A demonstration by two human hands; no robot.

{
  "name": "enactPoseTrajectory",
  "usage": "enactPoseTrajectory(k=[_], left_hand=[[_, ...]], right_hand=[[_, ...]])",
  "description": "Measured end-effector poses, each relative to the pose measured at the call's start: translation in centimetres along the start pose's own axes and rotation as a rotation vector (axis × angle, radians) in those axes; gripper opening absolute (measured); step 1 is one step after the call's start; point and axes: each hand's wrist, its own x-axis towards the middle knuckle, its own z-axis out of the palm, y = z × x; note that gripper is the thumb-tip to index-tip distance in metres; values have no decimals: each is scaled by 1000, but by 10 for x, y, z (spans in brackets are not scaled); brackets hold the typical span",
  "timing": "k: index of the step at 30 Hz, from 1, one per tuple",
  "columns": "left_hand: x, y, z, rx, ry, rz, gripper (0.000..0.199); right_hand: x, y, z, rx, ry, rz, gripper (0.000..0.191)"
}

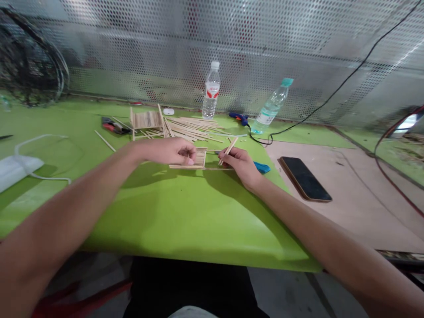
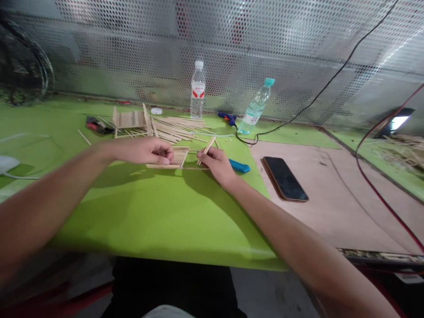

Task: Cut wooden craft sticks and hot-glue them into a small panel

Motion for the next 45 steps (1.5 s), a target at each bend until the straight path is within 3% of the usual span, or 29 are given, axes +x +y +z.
enactPoseTrajectory(k=[7, 13, 17, 22, 33, 42, 45], left_hand=[[14, -7, 13, -51, -41, 73, 13], [15, -4, 17, -71, -28, 120, 12], [16, -4, 16, -117, -15, 133, 13], [18, -2, 19, -222, -48, 165, 16], [15, -12, 14, -503, -130, 208, 24], [6, -9, 5, -209, -153, 38, 8], [-3, -8, -5, -96, -132, -34, 20]], right_hand=[[-9, -18, -6, -474, -27, -335, 18], [-19, -31, 2, -811, -311, -614, 25], [-20, -27, 7, -887, -375, -632, 28], [-22, -25, 13, -898, -423, -656, 13], [-17, -22, 6, -867, -355, -614, 13], [-18, -24, 7, -922, -394, -567, 16], [-19, -26, 7, -935, -404, -553, 17]])
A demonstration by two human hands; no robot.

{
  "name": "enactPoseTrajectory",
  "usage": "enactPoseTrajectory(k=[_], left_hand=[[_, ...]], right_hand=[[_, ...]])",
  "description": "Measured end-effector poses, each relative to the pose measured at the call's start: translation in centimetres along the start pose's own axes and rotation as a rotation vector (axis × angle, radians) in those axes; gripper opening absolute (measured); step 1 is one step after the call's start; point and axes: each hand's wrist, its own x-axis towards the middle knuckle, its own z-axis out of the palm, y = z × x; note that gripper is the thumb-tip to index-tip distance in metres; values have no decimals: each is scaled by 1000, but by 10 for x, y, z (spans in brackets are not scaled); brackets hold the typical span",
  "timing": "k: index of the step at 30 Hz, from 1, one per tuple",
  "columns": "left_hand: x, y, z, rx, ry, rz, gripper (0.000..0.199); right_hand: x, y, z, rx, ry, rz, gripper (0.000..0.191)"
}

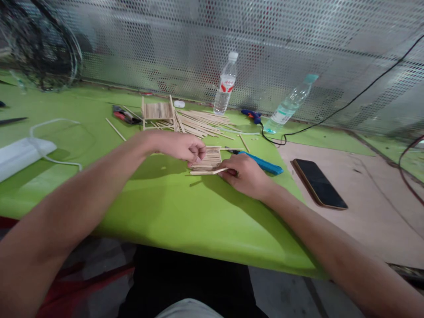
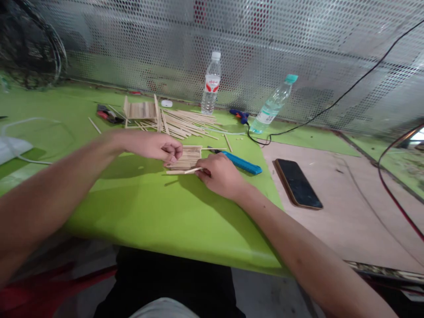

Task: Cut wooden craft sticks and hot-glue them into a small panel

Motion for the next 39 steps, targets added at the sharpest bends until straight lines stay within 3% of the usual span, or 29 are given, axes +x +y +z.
enactPoseTrajectory(k=[6, 10, 15, 20, 31, 39], left_hand=[[-6, -2, -7, 135, 44, -109, 37], [5, 7, 7, 152, 28, -12, 32], [14, 26, 28, 197, 115, 84, 22], [11, 36, 33, 222, 135, 136, 8], [9, 35, 34, 246, 77, 42, 11], [5, 49, 46, 531, 127, -6, 16]], right_hand=[[-1, 1, -1, -17, 7, 29, 14], [-1, 3, 0, -18, 5, 34, 13], [-1, 5, 1, 0, -2, 43, 12], [-2, 5, 1, -15, 5, 15, 11], [-4, -9, -9, -125, -89, 7, 12], [-5, -13, -14, -181, -118, 14, 10]])
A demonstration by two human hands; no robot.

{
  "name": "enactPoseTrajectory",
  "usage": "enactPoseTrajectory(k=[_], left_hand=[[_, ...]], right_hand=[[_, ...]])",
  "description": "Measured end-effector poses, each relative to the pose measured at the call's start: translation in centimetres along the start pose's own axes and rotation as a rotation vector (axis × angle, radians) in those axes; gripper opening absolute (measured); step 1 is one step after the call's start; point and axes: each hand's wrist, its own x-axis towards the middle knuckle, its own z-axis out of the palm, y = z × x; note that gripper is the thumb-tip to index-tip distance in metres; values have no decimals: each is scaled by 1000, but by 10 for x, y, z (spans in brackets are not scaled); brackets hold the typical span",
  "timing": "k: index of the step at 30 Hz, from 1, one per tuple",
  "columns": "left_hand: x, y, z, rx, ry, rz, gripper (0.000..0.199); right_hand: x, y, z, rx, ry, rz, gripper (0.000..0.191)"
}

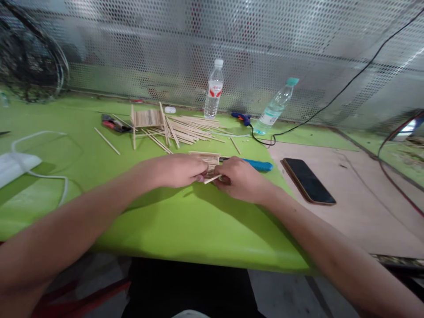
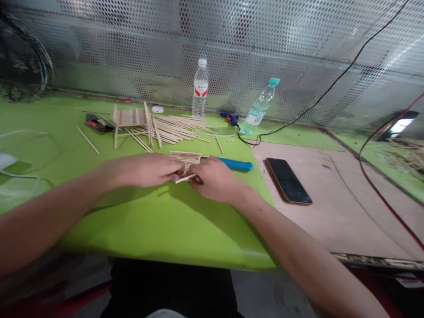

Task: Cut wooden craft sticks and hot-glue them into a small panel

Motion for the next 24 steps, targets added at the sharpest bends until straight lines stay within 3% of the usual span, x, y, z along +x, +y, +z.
enactPoseTrajectory(k=[7, 11, 15, 24], left_hand=[[9, -8, 18, 170, 132, 44, 20], [18, -18, 25, 137, 223, 75, 21], [22, -23, 28, 32, 239, 53, 17], [23, -16, 26, 62, 247, 15, 24]], right_hand=[[2, 7, 5, -55, 51, 79, 15], [2, 11, 4, -75, 42, 147, 14], [2, 13, 7, -51, 32, 142, 13], [1, 16, 10, -62, 80, 170, 12]])
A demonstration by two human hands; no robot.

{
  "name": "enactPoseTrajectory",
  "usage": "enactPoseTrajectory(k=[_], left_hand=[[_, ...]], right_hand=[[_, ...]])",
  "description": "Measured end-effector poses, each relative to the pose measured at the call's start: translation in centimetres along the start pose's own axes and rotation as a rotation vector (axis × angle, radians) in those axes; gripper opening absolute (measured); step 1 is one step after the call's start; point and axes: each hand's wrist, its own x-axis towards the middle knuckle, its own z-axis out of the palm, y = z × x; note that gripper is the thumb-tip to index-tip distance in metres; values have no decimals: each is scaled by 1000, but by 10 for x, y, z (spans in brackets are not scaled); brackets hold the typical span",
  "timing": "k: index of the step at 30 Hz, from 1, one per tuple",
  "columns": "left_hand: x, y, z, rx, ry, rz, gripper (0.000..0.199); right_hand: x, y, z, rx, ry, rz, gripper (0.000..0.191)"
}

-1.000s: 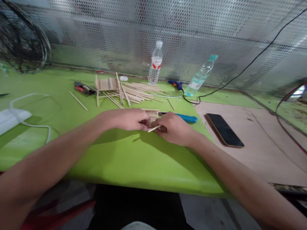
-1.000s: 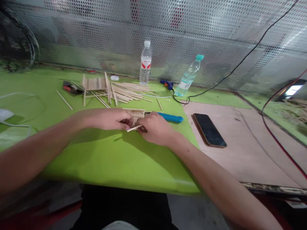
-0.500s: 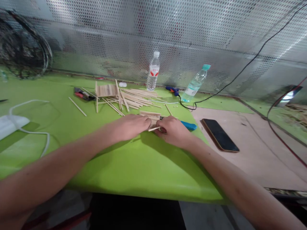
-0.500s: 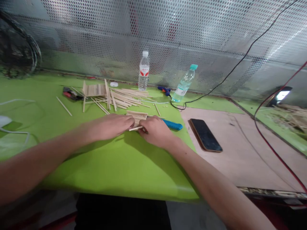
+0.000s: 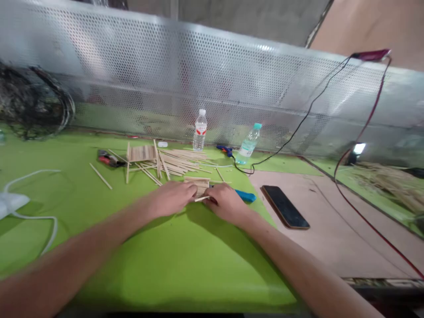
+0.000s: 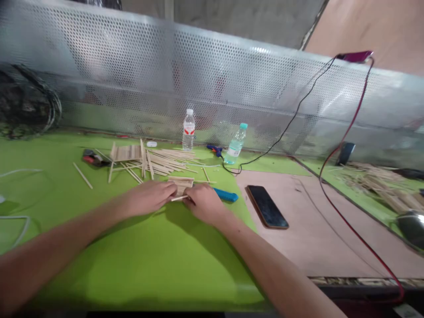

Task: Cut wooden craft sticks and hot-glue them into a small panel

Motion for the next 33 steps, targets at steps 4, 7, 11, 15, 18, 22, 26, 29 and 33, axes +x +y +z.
enactPoseTrajectory(k=[4, 7, 11, 15, 18, 22, 26, 29, 33], left_hand=[[2, -1, 3, 43, 57, 29, 24], [2, -2, 6, 29, 84, 31, 26], [2, -1, 10, 28, 65, 59, 31], [3, 2, 11, 77, 61, 59, 40], [3, 1, 14, 80, 74, 62, 43], [5, -7, 20, -22, 119, 26, 46], [6, -19, 20, -197, 162, -86, 35], [8, -33, 19, -264, 174, -160, 31], [9, -61, 17, -292, 209, -223, 24]], right_hand=[[0, 2, 3, 4, 14, 24, 10], [0, 4, 5, 23, 13, 42, 9], [0, 5, 6, 58, -3, 66, 8], [0, 7, 8, 75, -26, 116, 11], [1, 10, 10, 96, -24, 129, 13], [1, 16, 12, 107, 8, 163, 15], [0, 21, 6, 103, 31, 221, 11], [1, 19, 1, 123, 45, 237, 14], [1, 17, -3, 83, 34, 244, 14]])
